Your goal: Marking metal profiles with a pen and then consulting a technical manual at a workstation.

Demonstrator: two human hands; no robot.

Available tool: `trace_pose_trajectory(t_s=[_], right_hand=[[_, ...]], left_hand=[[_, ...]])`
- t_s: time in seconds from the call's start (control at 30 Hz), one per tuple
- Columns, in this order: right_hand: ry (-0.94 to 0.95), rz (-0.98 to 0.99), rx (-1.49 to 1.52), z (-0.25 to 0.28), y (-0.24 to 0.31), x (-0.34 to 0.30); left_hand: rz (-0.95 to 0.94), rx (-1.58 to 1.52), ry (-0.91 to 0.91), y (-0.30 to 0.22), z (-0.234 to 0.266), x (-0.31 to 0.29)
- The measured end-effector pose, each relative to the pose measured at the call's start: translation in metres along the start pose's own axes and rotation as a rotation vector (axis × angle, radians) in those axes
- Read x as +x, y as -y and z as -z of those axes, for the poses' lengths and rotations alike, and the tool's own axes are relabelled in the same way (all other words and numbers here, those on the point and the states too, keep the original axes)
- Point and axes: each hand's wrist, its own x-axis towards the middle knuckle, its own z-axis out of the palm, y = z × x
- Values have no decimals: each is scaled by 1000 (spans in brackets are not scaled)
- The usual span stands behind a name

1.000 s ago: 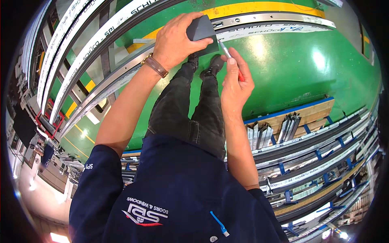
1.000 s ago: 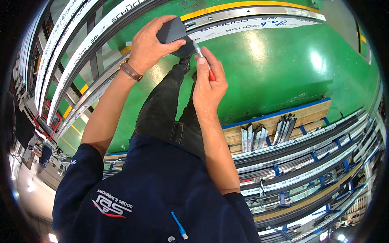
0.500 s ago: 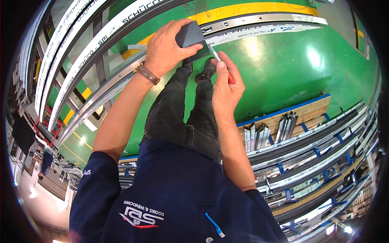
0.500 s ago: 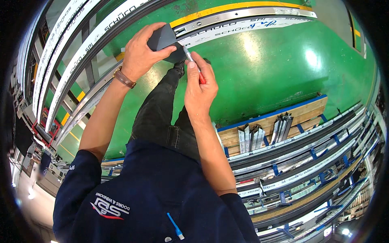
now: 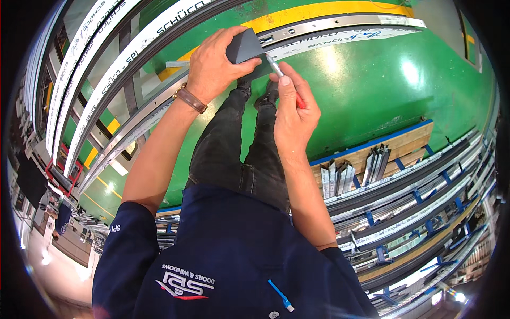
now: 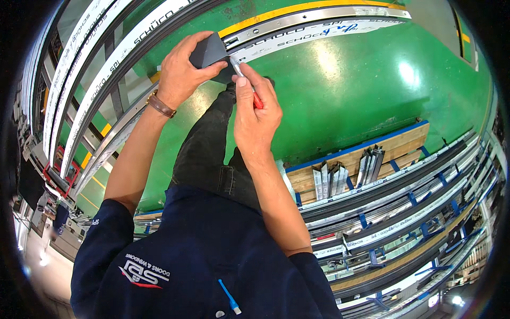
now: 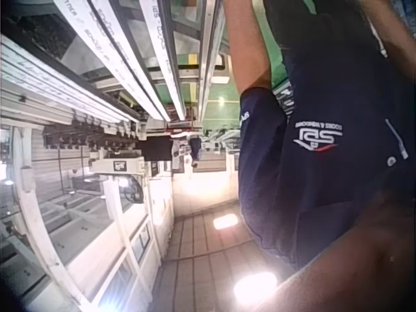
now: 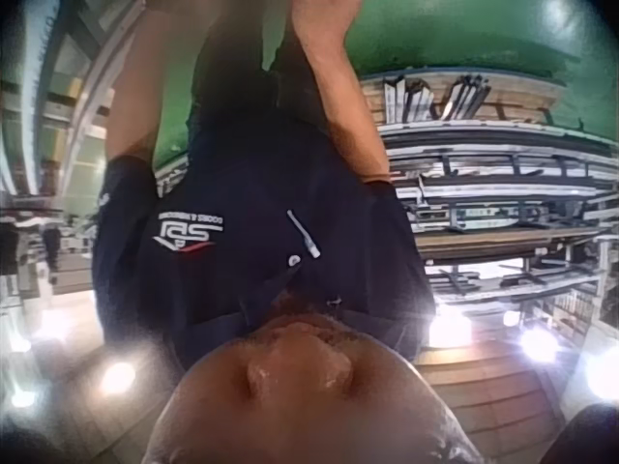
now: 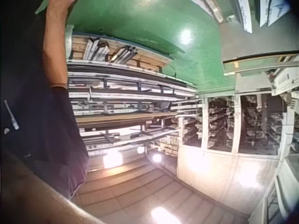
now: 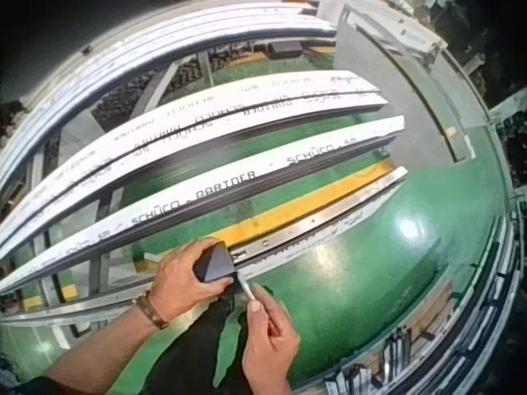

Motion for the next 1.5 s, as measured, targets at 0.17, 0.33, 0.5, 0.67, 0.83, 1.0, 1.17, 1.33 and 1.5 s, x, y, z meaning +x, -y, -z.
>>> trace_pose_trajectory(t_s=[0.17,0.33,0.5,0.67,0.83,1.0,1.17,1.33,1.5], right_hand=[[-71,-15,82,3,39,-7],[-102,107,0,26,47,1],[-135,168,-97,62,64,17],[-69,206,-178,85,81,38],[80,231,-200,106,94,84],[362,317,-352,132,111,145],[718,413,-616,127,118,189],[953,745,-1041,93,115,212],[1054,866,-1146,64,106,235]], left_hand=[[5,19,12,0,3,-1],[8,18,7,-6,13,-2],[7,-32,4,-24,32,-12],[-31,-62,-29,-65,29,6],[17,-31,22,-87,-18,46],[126,47,-5,-91,-50,67],[280,186,-425,-122,-68,45],[718,-132,-907,-176,-124,-23],[1032,-941,-994,-181,-207,-18]])
